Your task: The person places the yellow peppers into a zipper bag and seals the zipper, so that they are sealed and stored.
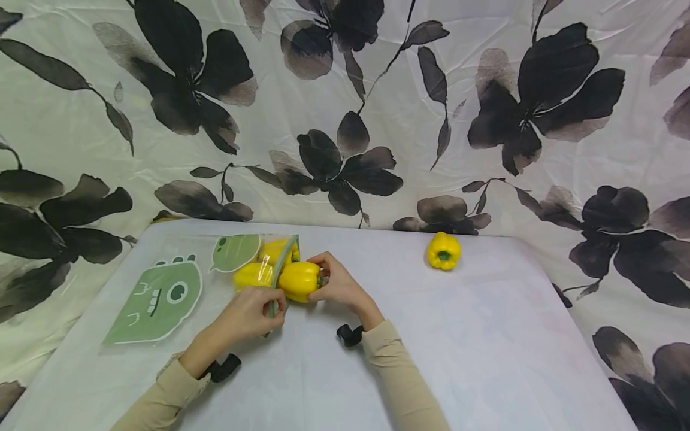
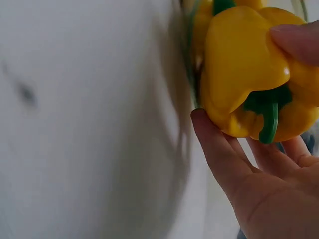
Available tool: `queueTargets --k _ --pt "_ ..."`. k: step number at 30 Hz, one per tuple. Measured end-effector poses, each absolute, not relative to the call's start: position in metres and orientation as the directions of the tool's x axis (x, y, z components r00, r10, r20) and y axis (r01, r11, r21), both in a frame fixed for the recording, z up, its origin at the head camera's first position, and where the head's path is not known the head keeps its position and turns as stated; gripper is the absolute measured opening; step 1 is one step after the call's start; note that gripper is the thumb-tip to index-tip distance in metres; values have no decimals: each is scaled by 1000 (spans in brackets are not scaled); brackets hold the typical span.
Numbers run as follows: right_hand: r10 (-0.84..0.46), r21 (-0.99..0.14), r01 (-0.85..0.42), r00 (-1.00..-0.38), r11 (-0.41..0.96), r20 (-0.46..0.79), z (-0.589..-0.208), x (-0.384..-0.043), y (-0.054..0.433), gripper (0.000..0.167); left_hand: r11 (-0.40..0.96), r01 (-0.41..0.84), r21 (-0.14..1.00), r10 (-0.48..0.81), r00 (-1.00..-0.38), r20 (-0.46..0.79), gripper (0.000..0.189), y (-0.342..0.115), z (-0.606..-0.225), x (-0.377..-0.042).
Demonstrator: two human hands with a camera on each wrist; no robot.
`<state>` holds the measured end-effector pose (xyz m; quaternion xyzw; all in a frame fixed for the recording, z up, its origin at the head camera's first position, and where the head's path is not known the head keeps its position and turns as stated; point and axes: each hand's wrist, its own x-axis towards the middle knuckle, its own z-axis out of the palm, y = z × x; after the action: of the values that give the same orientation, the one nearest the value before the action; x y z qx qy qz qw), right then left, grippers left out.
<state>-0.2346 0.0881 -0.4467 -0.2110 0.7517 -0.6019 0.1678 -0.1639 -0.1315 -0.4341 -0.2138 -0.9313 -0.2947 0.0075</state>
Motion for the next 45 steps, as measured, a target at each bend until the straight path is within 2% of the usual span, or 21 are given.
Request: queueTargets --k 8,13,18,20,23,25,28,32,39,45 --pt "-562 -972 -151 -827 179 25 -458 -232 76 68 704 439 558 419 -892 172 18 -132 -434 -163" --pt "-597 -961 -181 -802 209 22 -458 -227 67 74 702 463 540 432 -881 194 18 -132 -434 -163" --pt "-548 -937 -171 -836 303 -25 -451 -225 67 86 709 463 533 427 -882 198 18 -132 -433 -164" --pt "-499 -933 -157 -866 323 -27 -446 -224 71 83 710 455 537 425 -885 188 18 -132 -433 -165" --pt "-445 -935 -139 -895 327 -23 -441 -224 78 67 713 442 544 419 -891 176 18 -132 -432 -166" --pt "-450 -942 -130 -893 308 -24 -441 -225 81 54 713 437 548 418 -893 168 18 -133 -432 -166" --pt "-484 -949 -142 -875 283 -13 -443 -225 81 44 709 434 555 423 -892 158 18 -133 -432 -166" --pt "-488 -942 -188 -872 279 30 -445 -222 74 43 700 439 563 423 -890 168 18 -134 -432 -166" --pt "-442 -888 -265 -893 375 80 -443 -211 56 39 686 477 550 433 -874 218 18 -134 -434 -166" --pt "-569 -922 -263 -821 285 58 -441 -205 50 48 690 492 531 435 -868 238 16 -133 -435 -167"
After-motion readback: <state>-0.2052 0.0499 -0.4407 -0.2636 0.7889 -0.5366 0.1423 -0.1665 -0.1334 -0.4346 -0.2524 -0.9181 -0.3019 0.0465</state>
